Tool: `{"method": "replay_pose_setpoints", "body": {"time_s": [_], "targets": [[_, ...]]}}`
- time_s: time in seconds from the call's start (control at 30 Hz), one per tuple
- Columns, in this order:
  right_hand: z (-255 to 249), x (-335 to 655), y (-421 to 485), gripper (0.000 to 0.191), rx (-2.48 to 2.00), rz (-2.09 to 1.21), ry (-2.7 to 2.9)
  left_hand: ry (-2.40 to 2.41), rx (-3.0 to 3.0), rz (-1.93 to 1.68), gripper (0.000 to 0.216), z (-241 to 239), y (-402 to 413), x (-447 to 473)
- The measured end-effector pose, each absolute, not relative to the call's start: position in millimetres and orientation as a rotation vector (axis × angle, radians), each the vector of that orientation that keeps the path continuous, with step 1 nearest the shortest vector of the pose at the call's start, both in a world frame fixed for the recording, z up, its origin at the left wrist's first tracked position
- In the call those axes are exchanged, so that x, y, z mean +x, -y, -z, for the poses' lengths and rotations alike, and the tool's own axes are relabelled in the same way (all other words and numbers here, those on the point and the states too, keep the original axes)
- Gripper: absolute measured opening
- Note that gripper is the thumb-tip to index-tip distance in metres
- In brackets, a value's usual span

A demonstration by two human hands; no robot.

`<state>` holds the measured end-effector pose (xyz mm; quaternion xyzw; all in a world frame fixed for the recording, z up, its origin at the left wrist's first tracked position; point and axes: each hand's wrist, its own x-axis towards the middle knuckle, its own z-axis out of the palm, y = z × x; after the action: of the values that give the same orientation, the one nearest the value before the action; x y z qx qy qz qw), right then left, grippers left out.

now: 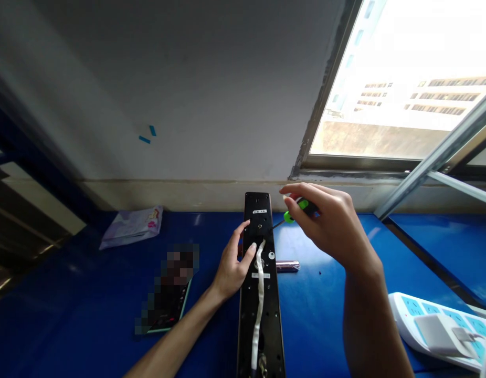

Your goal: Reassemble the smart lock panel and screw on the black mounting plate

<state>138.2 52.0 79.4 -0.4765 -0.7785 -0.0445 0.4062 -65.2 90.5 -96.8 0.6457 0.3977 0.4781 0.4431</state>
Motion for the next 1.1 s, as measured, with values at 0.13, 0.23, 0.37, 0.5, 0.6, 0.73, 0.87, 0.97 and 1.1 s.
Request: {"method": "replay_pose_setpoints", "body": {"time_s": [0.13, 0.23, 0.37, 0.5, 0.6, 0.73, 0.87, 0.97, 1.1], "targets": [[-80.9, 138.1, -49.5, 0.039, -1.205, 0.082, 1.975, -0.992, 1.584, -1.172, 0.056, 95.0, -89.7, -64.9], [-80.5, 138.2, -51.2, 0.027, -1.257, 0.121, 1.937, -1.007, 1.585, -1.177, 0.056, 93.6, -89.1, -64.9], [-79.3, 140.3, -54.7, 0.025, -1.225, 0.147, 1.915, -1.016, 1.59, -1.186, 0.055, 92.6, -88.7, -65.3], [-79.7, 143.4, -53.7, 0.015, -1.209, 0.122, 1.916, -1.039, 1.605, -1.141, 0.057, 92.1, -89.2, -65.8], [-81.2, 142.8, -51.4, 0.038, -1.213, 0.091, 1.935, -1.035, 1.609, -1.14, 0.057, 91.9, -89.8, -65.9], [-81.2, 139.0, -52.4, 0.03, -1.248, 0.12, 1.933, -1.025, 1.602, -1.153, 0.057, 91.6, -89.9, -66.1], [-80.0, 138.0, -54.7, 0.019, -1.241, 0.125, 1.929, -1.02, 1.6, -1.151, 0.057, 91.8, -90.1, -66.0], [-80.8, 138.8, -53.6, 0.027, -1.215, 0.089, 1.949, -1.019, 1.602, -1.144, 0.057, 93.0, -90.9, -65.5], [-81.9, 140.6, -52.6, 0.028, -1.258, 0.116, 1.96, -1.012, 1.601, -1.157, 0.058, 95.1, -92.0, -65.0]]}}
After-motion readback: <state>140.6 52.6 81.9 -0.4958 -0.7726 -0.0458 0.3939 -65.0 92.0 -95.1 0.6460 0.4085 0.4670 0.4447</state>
